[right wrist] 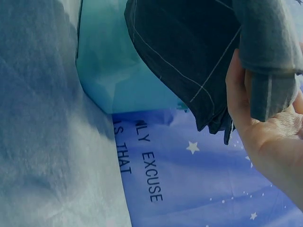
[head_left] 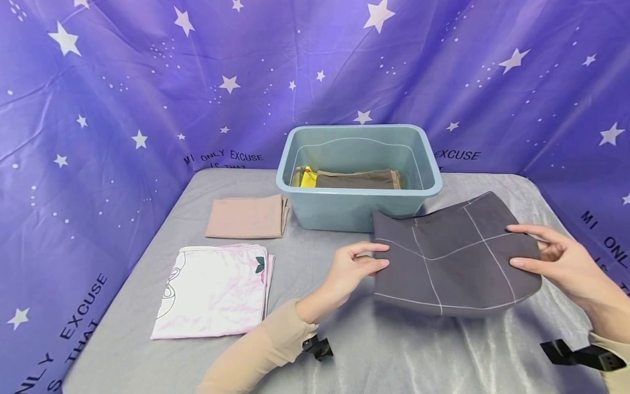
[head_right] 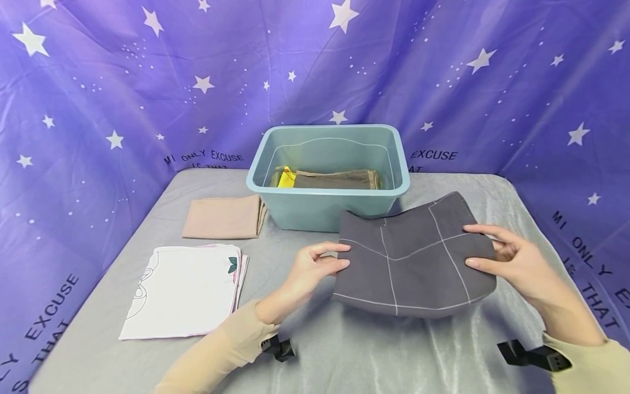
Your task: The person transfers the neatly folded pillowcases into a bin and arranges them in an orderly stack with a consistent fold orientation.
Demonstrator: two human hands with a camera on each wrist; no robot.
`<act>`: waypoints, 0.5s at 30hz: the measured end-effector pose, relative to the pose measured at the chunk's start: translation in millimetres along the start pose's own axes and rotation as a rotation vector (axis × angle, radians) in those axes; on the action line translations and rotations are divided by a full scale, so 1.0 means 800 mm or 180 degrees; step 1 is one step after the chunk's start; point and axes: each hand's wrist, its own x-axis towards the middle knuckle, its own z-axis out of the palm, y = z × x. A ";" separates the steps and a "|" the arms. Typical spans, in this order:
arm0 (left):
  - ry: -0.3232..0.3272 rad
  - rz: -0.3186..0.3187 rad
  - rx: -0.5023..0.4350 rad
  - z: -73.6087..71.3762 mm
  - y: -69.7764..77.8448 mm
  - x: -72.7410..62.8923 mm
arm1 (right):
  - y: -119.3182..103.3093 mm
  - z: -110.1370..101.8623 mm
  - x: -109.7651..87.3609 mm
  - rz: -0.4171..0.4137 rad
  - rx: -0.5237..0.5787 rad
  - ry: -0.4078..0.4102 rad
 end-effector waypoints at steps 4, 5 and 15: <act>0.0011 0.0080 0.0047 -0.007 0.005 -0.006 | -0.001 0.006 0.001 -0.0064 0.0106 -0.0110; 0.0018 0.0090 0.0050 -0.009 0.006 -0.007 | -0.001 0.007 0.002 -0.0075 0.0088 -0.0108; 0.0102 -0.0005 0.0065 -0.028 0.016 -0.015 | -0.001 0.020 0.005 -0.0060 0.0342 -0.0254</act>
